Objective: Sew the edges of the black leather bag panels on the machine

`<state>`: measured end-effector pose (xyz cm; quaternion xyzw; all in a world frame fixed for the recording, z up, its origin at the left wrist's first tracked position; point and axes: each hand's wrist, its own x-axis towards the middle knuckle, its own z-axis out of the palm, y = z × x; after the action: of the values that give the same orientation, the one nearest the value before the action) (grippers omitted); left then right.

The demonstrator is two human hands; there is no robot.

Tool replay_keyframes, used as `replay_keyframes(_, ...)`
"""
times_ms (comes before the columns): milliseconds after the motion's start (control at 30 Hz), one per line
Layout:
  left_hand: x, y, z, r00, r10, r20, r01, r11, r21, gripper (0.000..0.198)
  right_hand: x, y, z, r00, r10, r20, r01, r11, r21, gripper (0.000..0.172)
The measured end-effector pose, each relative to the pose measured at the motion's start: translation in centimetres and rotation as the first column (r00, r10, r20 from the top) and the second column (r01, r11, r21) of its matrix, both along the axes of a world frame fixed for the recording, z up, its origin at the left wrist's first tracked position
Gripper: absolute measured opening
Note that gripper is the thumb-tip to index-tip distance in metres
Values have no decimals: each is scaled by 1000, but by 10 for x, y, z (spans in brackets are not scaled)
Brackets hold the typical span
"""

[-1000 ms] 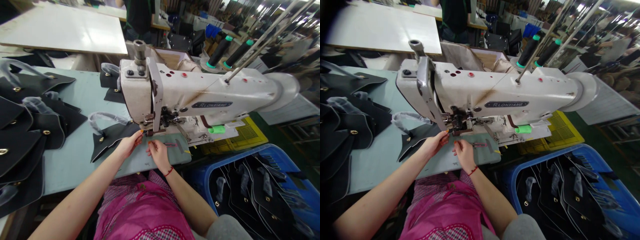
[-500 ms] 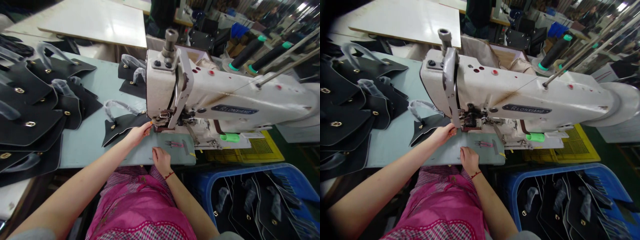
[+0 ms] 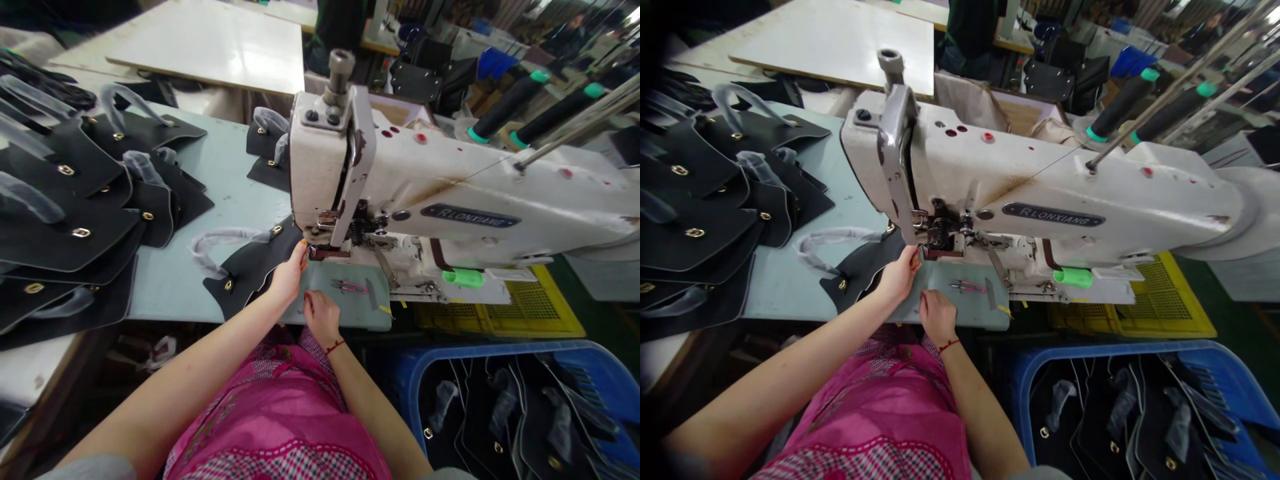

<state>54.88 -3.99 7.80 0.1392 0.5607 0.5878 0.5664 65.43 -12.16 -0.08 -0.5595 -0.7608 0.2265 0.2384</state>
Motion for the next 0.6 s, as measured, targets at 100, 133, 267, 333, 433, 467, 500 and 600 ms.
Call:
replay_keyframes(100,14,-3,-1,993,83,-80,-90,992,-86,33,0,0,-1,1000,-29,3,29,999,-37,21)
replay_keyframes(133,18,-3,-1,991,96,-97,-106,989,-102,37,1,1,-2,999,-50,-12,49,997,-56,20)
replay_keyframes(267,34,-9,7,982,147,-121,-161,980,-119,43,3,6,7,942,-197,-272,158,975,-157,22)
replay_keyframes(333,39,-24,18,989,135,-62,-139,988,-61,37,2,11,20,842,-315,-438,239,946,-220,26)
replay_keyframes(433,32,-60,44,995,-46,88,39,996,84,25,-4,19,46,705,-419,-572,292,907,-304,30)
replay_keyframes(467,23,-71,54,987,-125,103,113,987,111,21,-8,23,55,679,-426,-598,276,903,-330,31)
replay_keyframes(500,10,-76,64,979,-191,73,180,975,132,19,-13,27,63,655,-426,-624,244,901,-359,32)
replay_keyframes(600,-41,-53,85,914,-307,-266,366,905,216,19,-31,44,78,584,-426,-691,111,885,-452,43)
